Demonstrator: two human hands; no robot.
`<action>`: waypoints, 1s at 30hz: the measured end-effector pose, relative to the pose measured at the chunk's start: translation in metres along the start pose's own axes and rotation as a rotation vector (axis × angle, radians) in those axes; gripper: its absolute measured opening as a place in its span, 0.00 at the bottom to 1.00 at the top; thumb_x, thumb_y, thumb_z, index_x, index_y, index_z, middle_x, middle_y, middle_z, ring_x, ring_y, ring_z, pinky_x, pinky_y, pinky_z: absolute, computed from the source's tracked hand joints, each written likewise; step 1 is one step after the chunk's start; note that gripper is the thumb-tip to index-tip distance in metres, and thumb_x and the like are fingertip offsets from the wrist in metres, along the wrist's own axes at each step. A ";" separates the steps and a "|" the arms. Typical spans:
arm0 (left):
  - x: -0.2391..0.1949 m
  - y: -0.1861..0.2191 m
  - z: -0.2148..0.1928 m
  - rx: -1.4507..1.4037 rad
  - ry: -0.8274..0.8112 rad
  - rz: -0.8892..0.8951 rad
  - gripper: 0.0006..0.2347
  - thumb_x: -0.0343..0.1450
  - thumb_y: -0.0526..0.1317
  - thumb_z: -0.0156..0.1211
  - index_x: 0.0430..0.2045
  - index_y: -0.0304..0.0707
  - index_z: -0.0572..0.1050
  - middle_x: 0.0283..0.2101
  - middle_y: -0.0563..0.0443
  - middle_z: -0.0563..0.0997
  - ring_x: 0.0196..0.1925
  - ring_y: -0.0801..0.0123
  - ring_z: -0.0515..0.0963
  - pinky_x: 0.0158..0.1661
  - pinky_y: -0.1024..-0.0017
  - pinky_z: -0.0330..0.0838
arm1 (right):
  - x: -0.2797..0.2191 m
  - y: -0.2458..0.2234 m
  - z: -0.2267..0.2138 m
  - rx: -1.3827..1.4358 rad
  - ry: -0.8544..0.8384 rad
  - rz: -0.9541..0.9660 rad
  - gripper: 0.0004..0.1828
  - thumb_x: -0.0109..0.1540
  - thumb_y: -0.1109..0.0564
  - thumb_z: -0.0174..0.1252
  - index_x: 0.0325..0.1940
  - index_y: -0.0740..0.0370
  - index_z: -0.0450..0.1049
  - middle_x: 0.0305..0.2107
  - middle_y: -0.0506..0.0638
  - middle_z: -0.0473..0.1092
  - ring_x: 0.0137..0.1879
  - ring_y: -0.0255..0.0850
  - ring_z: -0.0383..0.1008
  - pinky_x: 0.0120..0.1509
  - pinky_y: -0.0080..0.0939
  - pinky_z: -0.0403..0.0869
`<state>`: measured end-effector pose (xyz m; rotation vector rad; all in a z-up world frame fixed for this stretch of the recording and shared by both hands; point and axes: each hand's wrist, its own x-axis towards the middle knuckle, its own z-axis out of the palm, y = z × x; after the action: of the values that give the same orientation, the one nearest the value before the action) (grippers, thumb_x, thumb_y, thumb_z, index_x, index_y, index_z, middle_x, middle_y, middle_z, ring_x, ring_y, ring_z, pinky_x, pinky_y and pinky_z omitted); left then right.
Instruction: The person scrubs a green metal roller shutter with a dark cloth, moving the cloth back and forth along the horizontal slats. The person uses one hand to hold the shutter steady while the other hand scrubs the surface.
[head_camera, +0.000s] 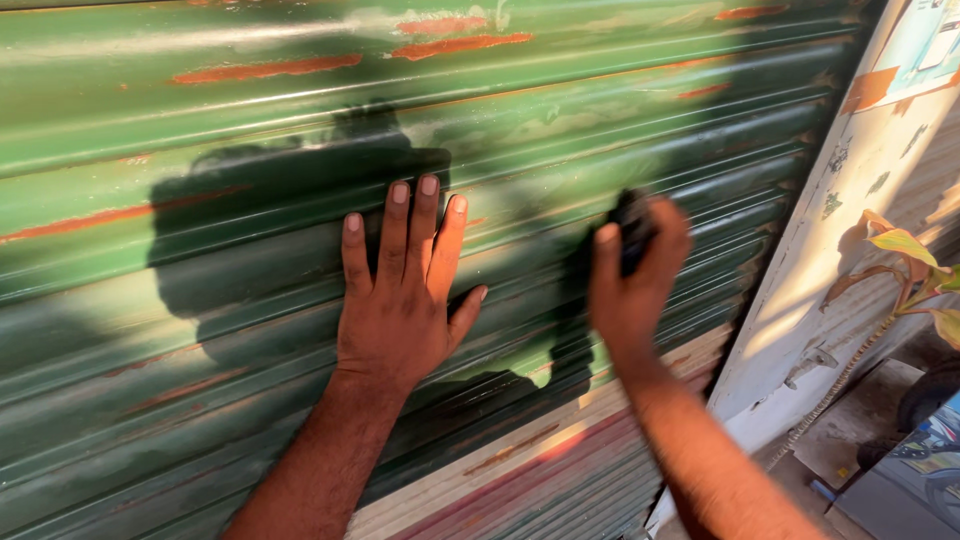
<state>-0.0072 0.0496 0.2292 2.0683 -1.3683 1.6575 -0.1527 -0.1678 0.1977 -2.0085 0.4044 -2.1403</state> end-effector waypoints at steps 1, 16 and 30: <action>0.000 0.001 0.002 0.011 -0.006 -0.002 0.37 0.76 0.66 0.48 0.77 0.41 0.59 0.79 0.36 0.50 0.80 0.46 0.47 0.72 0.39 0.39 | -0.014 -0.024 0.005 0.000 -0.039 -0.085 0.23 0.70 0.64 0.58 0.68 0.63 0.63 0.64 0.61 0.61 0.75 0.57 0.59 0.81 0.56 0.60; -0.002 -0.002 0.010 0.113 -0.003 0.038 0.37 0.79 0.67 0.41 0.78 0.40 0.56 0.78 0.33 0.49 0.80 0.44 0.48 0.71 0.39 0.37 | 0.099 0.150 -0.059 -0.105 0.040 -0.010 0.28 0.66 0.73 0.52 0.71 0.67 0.64 0.62 0.64 0.67 0.70 0.57 0.69 0.79 0.50 0.67; 0.000 0.002 0.009 0.099 -0.021 0.021 0.37 0.78 0.67 0.43 0.79 0.43 0.58 0.79 0.35 0.49 0.80 0.46 0.47 0.72 0.40 0.37 | 0.023 -0.060 0.003 0.045 -0.257 -0.462 0.29 0.56 0.74 0.50 0.62 0.66 0.69 0.60 0.65 0.66 0.71 0.63 0.65 0.80 0.58 0.63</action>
<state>-0.0021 0.0434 0.2248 2.1378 -1.3451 1.7500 -0.1483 -0.1189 0.2389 -2.4989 -0.1628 -2.0461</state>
